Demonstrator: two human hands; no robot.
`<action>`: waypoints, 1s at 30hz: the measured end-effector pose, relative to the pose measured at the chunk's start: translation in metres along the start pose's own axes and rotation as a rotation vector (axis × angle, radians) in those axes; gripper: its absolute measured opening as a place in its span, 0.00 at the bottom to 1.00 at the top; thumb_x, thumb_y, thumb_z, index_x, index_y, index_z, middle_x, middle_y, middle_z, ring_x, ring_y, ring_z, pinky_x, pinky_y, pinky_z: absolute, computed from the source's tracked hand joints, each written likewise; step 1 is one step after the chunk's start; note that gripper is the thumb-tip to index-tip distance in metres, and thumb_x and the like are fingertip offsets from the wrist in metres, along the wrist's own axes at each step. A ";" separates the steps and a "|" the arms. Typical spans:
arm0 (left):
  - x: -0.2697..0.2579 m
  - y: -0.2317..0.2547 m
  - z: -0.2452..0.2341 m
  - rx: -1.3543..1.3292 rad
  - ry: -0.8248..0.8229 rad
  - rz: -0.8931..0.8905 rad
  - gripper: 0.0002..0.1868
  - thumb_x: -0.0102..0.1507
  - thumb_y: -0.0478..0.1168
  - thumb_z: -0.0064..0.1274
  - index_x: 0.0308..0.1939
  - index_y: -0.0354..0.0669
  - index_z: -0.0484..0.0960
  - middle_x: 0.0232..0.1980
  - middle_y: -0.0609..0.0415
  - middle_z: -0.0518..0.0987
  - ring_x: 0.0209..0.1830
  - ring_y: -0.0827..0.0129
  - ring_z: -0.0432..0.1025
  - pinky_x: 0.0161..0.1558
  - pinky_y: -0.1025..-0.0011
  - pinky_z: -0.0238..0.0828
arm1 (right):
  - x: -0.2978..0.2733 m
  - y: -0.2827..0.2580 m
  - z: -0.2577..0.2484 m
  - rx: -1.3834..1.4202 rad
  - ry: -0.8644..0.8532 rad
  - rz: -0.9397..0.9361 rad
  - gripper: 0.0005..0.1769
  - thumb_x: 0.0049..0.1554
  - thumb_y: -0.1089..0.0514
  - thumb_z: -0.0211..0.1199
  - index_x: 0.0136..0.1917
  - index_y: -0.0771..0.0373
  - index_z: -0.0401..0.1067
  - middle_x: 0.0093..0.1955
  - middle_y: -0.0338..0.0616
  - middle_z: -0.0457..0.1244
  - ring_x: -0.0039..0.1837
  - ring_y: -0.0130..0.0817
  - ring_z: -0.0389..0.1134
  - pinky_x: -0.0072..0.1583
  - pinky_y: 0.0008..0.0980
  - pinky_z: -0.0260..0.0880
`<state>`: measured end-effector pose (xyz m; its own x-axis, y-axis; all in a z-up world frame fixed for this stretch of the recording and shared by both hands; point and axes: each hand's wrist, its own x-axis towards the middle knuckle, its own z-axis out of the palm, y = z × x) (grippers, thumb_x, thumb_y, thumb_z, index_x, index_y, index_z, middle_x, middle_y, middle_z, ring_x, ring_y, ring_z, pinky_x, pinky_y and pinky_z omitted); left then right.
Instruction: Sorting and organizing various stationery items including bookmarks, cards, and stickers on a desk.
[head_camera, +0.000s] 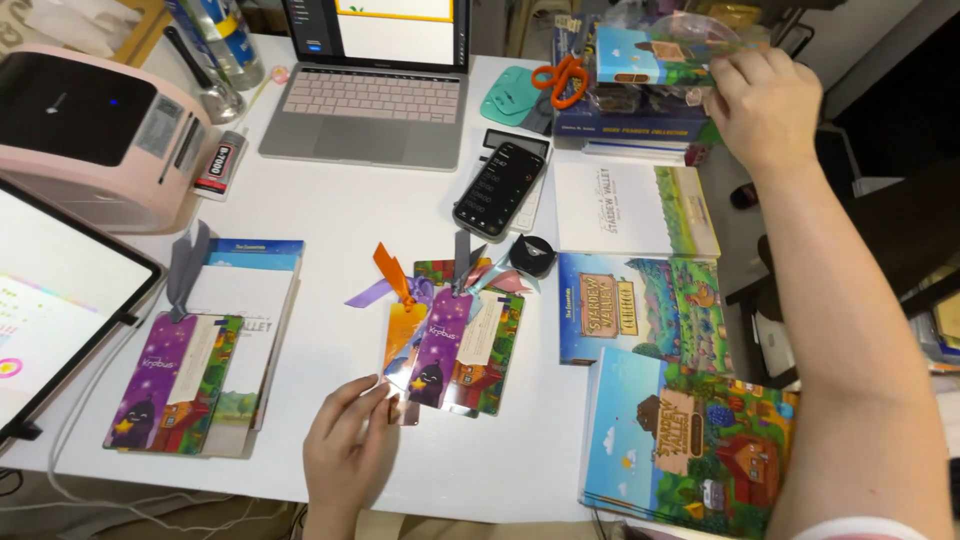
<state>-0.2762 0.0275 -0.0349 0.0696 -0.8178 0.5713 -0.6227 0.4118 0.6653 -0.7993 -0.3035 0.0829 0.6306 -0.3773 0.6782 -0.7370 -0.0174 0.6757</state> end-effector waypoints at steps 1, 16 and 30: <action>-0.001 -0.001 0.000 0.012 -0.006 0.010 0.12 0.63 0.31 0.57 0.51 0.38 0.85 0.56 0.48 0.81 0.52 0.63 0.79 0.50 0.73 0.84 | 0.000 0.002 -0.023 -0.041 0.074 -0.025 0.12 0.62 0.52 0.71 0.59 0.41 0.79 0.53 0.19 0.70 0.52 0.21 0.70 0.44 0.19 0.65; 0.003 0.009 0.006 0.114 -0.073 -0.215 0.10 0.63 0.35 0.57 0.47 0.42 0.87 0.56 0.54 0.82 0.53 0.68 0.78 0.40 0.72 0.83 | -0.104 -0.068 -0.103 0.623 -0.327 -0.090 0.17 0.63 0.47 0.64 0.63 0.51 0.77 0.60 0.34 0.70 0.58 0.36 0.72 0.46 0.32 0.73; 0.159 0.087 0.097 -0.960 -0.366 -0.608 0.44 0.67 0.55 0.42 0.75 0.24 0.48 0.58 0.29 0.73 0.50 0.38 0.79 0.43 0.46 0.82 | 0.018 -0.080 -0.141 0.524 0.405 -0.147 0.12 0.67 0.51 0.58 0.56 0.50 0.82 0.54 0.36 0.72 0.53 0.34 0.72 0.56 0.32 0.72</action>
<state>-0.3949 -0.1057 0.0676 -0.1716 -0.9847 -0.0286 0.2840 -0.0773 0.9557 -0.6946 -0.1780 0.0824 0.6995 0.0383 0.7136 -0.5927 -0.5269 0.6092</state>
